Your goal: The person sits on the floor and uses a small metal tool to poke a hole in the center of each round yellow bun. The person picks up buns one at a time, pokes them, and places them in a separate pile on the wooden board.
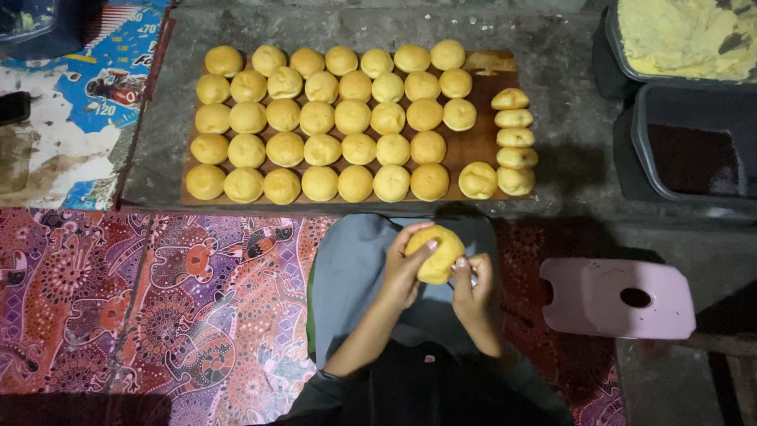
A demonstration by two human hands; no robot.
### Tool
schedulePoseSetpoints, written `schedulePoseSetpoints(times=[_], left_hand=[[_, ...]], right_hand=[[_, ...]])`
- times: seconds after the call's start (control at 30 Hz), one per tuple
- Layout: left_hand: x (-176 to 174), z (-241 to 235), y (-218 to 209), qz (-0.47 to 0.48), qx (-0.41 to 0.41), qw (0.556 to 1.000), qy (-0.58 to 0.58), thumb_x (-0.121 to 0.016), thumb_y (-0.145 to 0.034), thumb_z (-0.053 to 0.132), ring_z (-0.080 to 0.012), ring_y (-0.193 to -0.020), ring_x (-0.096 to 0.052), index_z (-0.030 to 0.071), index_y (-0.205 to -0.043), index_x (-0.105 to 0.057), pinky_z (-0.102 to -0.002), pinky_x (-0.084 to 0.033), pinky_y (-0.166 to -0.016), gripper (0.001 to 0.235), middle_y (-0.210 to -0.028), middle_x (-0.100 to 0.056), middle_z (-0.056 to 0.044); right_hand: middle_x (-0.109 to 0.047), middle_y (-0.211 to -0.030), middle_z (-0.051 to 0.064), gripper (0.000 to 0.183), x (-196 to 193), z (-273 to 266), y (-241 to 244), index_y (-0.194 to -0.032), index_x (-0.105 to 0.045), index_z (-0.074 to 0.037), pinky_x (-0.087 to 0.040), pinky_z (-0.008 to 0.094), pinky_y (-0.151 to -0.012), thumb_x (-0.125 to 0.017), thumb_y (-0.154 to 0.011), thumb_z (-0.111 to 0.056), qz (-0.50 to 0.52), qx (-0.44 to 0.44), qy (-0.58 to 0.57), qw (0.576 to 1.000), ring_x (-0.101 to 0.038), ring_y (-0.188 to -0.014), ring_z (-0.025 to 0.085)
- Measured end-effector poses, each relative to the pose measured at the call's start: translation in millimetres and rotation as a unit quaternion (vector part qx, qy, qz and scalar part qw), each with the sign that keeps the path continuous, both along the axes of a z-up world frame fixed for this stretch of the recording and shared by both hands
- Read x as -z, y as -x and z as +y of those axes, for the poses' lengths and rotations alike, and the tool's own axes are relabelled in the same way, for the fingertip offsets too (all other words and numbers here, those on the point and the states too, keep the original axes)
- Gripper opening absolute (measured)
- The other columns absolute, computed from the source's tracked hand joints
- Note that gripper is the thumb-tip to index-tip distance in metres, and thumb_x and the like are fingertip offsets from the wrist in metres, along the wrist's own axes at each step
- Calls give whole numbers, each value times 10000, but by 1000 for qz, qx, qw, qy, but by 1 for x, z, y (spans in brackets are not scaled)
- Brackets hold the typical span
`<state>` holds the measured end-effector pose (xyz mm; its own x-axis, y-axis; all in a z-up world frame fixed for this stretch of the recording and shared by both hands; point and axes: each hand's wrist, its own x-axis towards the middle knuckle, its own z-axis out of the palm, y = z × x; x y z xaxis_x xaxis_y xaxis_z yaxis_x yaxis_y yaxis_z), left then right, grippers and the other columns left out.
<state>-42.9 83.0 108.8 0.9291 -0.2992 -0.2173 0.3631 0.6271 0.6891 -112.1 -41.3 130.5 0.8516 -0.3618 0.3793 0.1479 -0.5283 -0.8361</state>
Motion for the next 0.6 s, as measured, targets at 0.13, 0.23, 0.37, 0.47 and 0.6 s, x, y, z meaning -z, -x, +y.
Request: schedulePoseSetpoints(times=[0.13,0.23,0.37,0.47,0.6], left_hand=[[14,10,-9,-35,17,998,-50,-758,-933,29,-183,-920,-702,11,-1230,-588,-339,-601,-779,343,-1070,-691,-95],[15,13,-17,-33,-25,997,-67,-755,-921,45,-156,-933,-706,15,-1236,-653,-313,-604,-804,332,-1089,-708,-91],[9,18,-22,1,-46,995,-84,-739,-898,84,-152,-889,-720,37,-1213,-704,-303,-611,-774,320,-1060,-735,-91],[5,12,-17,-9,34,993,-116,-765,-882,58,-141,-866,-705,23,-1199,-721,-293,-595,-764,321,-1031,-740,-78],[7,-3,-11,-8,-2,992,-127,-780,-876,60,-139,-840,-711,-3,-1153,-730,-295,-601,-758,289,-991,-747,-86]], right_hand=[[-626,-713,38,186,9,-4,0,-895,-570,-47,-484,315,-556,-575,-1033,-172,46,-15,-28,998,-601,-621,127],[-589,-673,54,192,19,-10,-4,-880,-575,-40,-457,321,-546,-595,-1026,-164,72,4,-17,997,-564,-592,136],[-587,-768,65,215,27,-18,-16,-886,-551,-53,-456,302,-634,-546,-1081,-143,-42,-37,-57,997,-547,-705,125],[-621,-672,64,221,27,-16,-17,-844,-587,-48,-486,311,-560,-574,-1037,-156,46,-37,-40,997,-602,-618,143],[-618,-627,94,249,28,-9,-27,-820,-563,-38,-478,348,-503,-576,-1025,-178,49,-24,-12,998,-661,-536,187]])
